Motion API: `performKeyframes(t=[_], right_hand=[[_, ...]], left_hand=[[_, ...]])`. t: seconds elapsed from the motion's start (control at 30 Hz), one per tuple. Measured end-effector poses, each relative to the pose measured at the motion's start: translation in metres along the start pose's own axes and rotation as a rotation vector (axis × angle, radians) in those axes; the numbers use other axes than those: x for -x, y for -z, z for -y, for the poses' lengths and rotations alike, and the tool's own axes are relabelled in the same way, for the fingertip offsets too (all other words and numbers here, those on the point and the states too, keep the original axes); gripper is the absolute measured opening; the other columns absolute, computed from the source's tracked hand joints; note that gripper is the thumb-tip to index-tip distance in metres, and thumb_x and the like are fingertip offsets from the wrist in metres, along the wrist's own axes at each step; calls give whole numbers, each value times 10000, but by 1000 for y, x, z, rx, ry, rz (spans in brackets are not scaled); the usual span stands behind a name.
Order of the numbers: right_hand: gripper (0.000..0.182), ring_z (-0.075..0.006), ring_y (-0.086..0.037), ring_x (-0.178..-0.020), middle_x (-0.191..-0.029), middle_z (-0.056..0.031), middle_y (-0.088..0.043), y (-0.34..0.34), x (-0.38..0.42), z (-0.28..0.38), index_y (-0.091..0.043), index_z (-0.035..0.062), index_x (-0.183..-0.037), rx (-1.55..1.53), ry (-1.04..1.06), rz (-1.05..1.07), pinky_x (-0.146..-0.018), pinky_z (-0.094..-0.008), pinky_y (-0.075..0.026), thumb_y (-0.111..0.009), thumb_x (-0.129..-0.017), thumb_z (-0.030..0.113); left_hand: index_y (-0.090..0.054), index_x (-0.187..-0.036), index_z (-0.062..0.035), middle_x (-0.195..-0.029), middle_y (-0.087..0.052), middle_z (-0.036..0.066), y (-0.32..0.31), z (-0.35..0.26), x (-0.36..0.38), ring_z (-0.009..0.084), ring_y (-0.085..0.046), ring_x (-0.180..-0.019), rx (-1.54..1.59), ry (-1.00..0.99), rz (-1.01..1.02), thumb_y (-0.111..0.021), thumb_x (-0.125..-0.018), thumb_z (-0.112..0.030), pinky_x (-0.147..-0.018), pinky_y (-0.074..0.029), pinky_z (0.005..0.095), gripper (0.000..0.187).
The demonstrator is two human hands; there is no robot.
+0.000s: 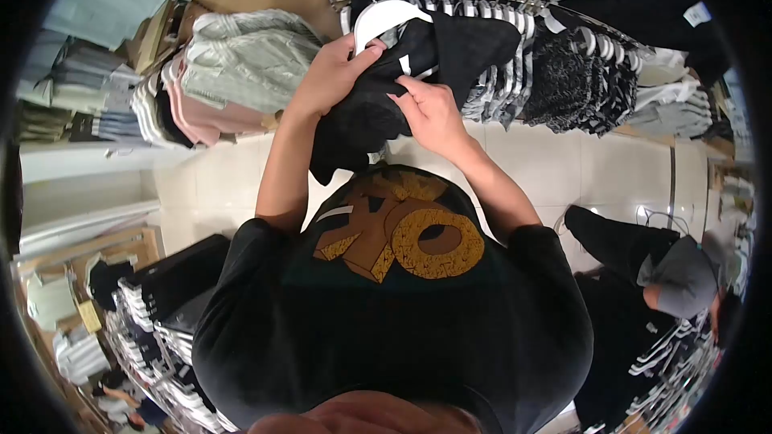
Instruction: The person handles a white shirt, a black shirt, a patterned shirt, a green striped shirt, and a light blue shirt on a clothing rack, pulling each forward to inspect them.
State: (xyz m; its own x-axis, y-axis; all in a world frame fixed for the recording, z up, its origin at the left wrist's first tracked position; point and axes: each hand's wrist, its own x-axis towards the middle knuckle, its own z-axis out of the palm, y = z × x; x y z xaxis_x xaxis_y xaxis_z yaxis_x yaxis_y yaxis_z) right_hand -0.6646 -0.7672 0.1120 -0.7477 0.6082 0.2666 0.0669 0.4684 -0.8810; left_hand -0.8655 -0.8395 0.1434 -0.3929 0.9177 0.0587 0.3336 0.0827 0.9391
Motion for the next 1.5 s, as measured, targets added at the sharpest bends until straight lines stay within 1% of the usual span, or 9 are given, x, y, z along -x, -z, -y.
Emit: performKeyframes(t=[0.3,0.63,0.77,0.87,1.03,1.23,1.27,1.43,1.5], right_hand=[[138,-59,-544,-656,-764,-11,-654,-5,69,0,-647,-9,-998,-218,-26,-665,-617,-235,-462,-761,-958,57],[192,-78,-608,-737,-876,-49,-700,-12,56,45,-670,20,-861,-392,-325,-58,-683,-234,-491,-697,-1019,126],[630,-217,-614,-1175,-1325,-145,-641,27,40,60,-623,6,-1321,183,390,-835,-1028,-359,-486,-914,-772,113],[1128,-276,-542,-1356,-1481,-157,-553,50,32,66,-334,-13,-1586,123,278,-614,-1174,-408,-406,-966,-664,140],[753,-196,-618,-1219,-1291,-112,-697,-3,48,8,-584,-8,-1420,-318,-249,135,-1092,-363,-476,-928,-763,122],[418,-379,-720,-996,-1116,-234,-749,-43,97,-60,-686,-62,-1242,519,-645,603,-920,-411,-544,-713,-1004,280],[491,-265,-702,-716,-754,-147,-721,-33,113,-67,-716,-89,-1013,172,-621,434,-698,-434,-511,-698,-1021,402],[467,-251,-723,-1134,-1272,-181,-720,-23,72,48,-608,-75,-1368,-1296,-785,-27,-1010,-384,-577,-611,-1068,282],[461,-288,-717,-1160,-1274,-199,-721,-34,47,23,-616,-60,-1370,-1911,-734,268,-1036,-407,-569,-542,-1091,300]], left_hand=[[-712,-1174,29,-852,-726,101,18,-45,63,141,-610,-772,-99,-22,-67,-704,-1020,-269,-743,-511,326,335],[-716,-1221,32,-992,-765,62,79,-39,90,89,-638,-893,-28,-57,133,-733,-1013,-229,-835,-536,279,334],[-734,-1160,32,-1003,-751,27,130,-49,103,76,-623,-928,10,-126,194,-719,-1015,-183,-844,-519,256,260],[-750,-1068,-6,-999,-739,3,175,-57,100,88,-620,-958,28,-248,205,-701,-1006,-155,-900,-485,262,169],[-732,-1086,15,-1071,-721,13,233,-57,82,104,-608,-1026,-8,-324,-33,-620,-1073,-191,-978,-446,274,234],[-727,-1235,27,-1111,-722,13,260,-13,90,90,-594,-1056,-95,-114,-296,-617,-1087,-240,-956,-440,246,325],[-693,-1329,12,-1173,-721,38,257,-10,95,92,-595,-1089,-261,-93,-347,-631,-1079,-223,-962,-441,238,349],[-181,-1689,-46,-1634,-439,148,190,-11,115,213,-511,-1349,-172,-292,-213,-553,-1016,53,-1157,-370,327,775],[-252,-1669,-27,-1681,-372,151,158,3,122,226,-476,-1412,-294,-360,-212,-561,-1001,60,-1210,-325,366,741]])
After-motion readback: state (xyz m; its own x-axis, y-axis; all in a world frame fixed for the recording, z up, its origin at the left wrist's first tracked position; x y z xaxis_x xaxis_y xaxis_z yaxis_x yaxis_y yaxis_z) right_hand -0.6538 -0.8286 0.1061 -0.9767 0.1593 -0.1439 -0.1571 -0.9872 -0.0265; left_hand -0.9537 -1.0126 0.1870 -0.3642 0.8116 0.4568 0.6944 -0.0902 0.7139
